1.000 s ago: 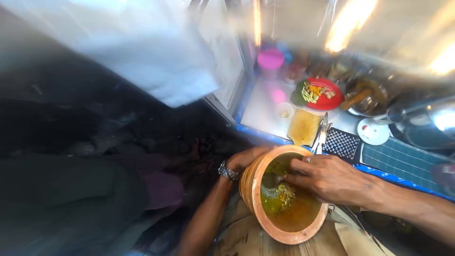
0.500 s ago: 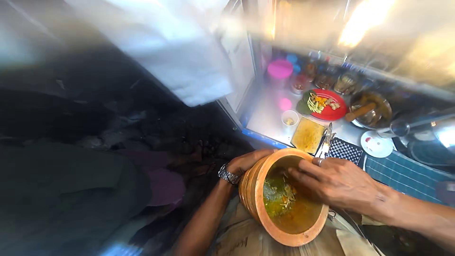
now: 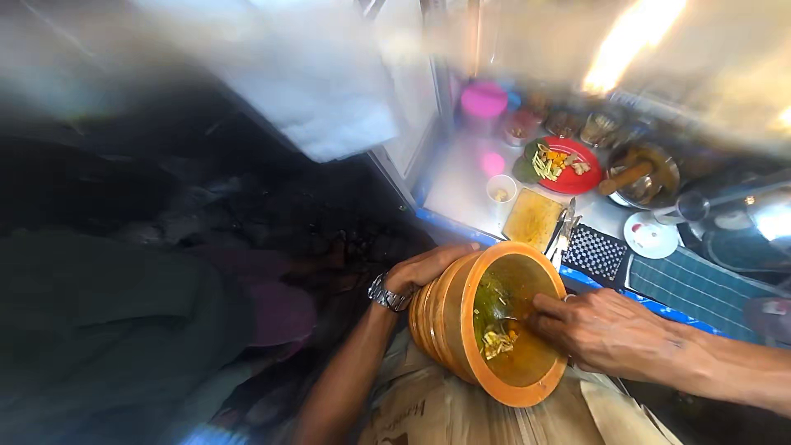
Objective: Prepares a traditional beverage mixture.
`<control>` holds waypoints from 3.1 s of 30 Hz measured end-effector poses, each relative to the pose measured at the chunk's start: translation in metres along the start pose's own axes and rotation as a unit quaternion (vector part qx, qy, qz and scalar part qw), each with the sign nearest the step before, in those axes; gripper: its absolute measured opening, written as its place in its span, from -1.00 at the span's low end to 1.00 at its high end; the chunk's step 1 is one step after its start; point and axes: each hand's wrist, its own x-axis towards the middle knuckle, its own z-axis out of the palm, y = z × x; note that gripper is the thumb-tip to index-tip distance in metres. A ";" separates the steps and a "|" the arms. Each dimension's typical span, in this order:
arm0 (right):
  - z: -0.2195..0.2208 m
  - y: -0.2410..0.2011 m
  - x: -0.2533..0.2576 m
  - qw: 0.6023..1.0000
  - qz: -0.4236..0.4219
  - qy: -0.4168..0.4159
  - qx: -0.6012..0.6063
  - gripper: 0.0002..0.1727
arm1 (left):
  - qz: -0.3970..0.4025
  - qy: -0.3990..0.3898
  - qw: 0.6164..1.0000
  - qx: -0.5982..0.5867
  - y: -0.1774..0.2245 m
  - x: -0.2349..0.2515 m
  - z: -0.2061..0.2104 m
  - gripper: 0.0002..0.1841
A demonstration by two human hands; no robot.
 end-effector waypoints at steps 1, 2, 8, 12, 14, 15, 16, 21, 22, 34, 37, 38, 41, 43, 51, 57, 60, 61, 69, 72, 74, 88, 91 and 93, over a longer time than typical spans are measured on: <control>-0.001 -0.001 0.000 1.000 0.002 -0.012 0.016 -0.80 | 0.000 -0.001 1.000 0.004 -0.002 0.002 -0.001 -0.49; -0.002 -0.002 -0.001 0.999 0.005 -0.021 0.035 -0.78 | 0.001 -0.002 1.000 0.007 -0.004 0.003 -0.002 -0.48; -0.009 -0.006 0.001 0.987 0.052 -0.067 0.137 -0.81 | -0.002 0.009 1.000 -0.003 0.001 -0.001 0.003 -0.53; -0.015 -0.003 0.008 0.966 0.068 -0.076 0.238 -0.72 | 0.010 0.032 0.999 -0.006 0.010 -0.008 0.007 -0.58; -0.019 0.002 0.011 0.952 0.078 -0.086 0.284 -0.69 | 0.014 0.032 0.999 -0.003 0.006 -0.009 0.006 -0.56; -0.020 0.006 0.013 0.944 0.081 -0.086 0.307 -0.68 | 0.016 0.031 0.999 -0.006 0.006 -0.010 0.005 -0.56; -0.022 0.010 0.014 0.938 0.082 -0.086 0.325 -0.68 | 0.019 0.032 0.999 -0.014 0.005 -0.011 0.005 -0.56; -0.026 0.024 0.017 0.931 0.070 -0.069 0.351 -0.70 | 0.031 0.039 0.998 -0.038 -0.002 -0.018 0.001 -0.58; -0.028 0.026 0.018 0.929 0.070 -0.070 0.356 -0.70 | 0.035 0.039 0.998 -0.037 -0.002 -0.018 0.001 -0.58; -0.068 0.067 0.014 0.905 0.116 -0.036 0.408 -0.75 | 0.064 0.033 0.993 -0.092 -0.001 -0.021 -0.004 -0.57; -0.079 0.081 0.013 0.899 0.131 -0.013 0.417 -0.76 | 0.063 0.049 0.991 -0.107 -0.001 -0.023 -0.004 -0.57; -0.083 0.086 0.013 0.900 0.137 -0.007 0.414 -0.76 | 0.062 0.054 0.990 -0.114 -0.001 -0.024 -0.004 -0.58; -0.090 0.106 0.013 0.906 0.153 0.017 0.395 -0.76 | 0.073 0.060 0.988 -0.121 -0.005 -0.025 -0.007 -0.59; -0.090 0.122 0.014 0.908 0.167 0.040 0.383 -0.78 | 0.081 0.063 0.987 -0.123 -0.005 -0.027 -0.008 -0.59; -0.051 0.208 0.048 0.886 0.289 0.050 0.360 -0.79 | 0.057 0.104 0.985 -0.123 -0.005 -0.041 -0.009 -0.58; 0.041 0.249 0.105 0.928 0.355 0.018 0.115 -0.75 | 0.070 0.143 0.980 -0.122 -0.003 -0.047 -0.003 -0.62; 0.090 0.234 0.126 0.938 0.345 0.029 -0.007 -0.84 | 0.065 0.132 0.983 -0.114 -0.001 -0.047 -0.003 -0.60; 0.097 0.232 0.129 0.941 0.338 0.027 -0.019 -0.86 | 0.059 0.132 0.983 -0.110 -0.002 -0.047 -0.004 -0.60; 0.019 0.172 0.054 0.929 0.282 0.229 0.071 -0.75 | 0.063 0.123 0.982 -0.132 -0.001 -0.045 -0.004 -0.62; -0.028 0.109 0.011 0.937 0.137 0.281 0.157 -0.72 | 0.040 0.095 0.987 -0.122 0.001 -0.033 -0.007 -0.59; -0.030 0.069 0.006 0.960 0.048 0.233 0.149 -0.72 | 0.020 0.066 0.995 -0.078 -0.002 -0.019 -0.010 -0.59; 0.005 0.035 0.013 0.986 -0.034 0.159 -0.026 -0.74 | -0.015 -0.026 1.000 0.002 0.013 0.026 -0.003 -0.55; 0.001 0.036 0.005 0.993 -0.026 0.107 -0.033 -0.78 | -0.016 -0.025 1.000 0.008 0.009 0.025 -0.007 -0.53; -0.004 0.034 0.006 0.988 -0.015 0.133 -0.078 -0.73 | -0.011 -0.022 1.000 0.015 0.010 0.023 -0.005 -0.53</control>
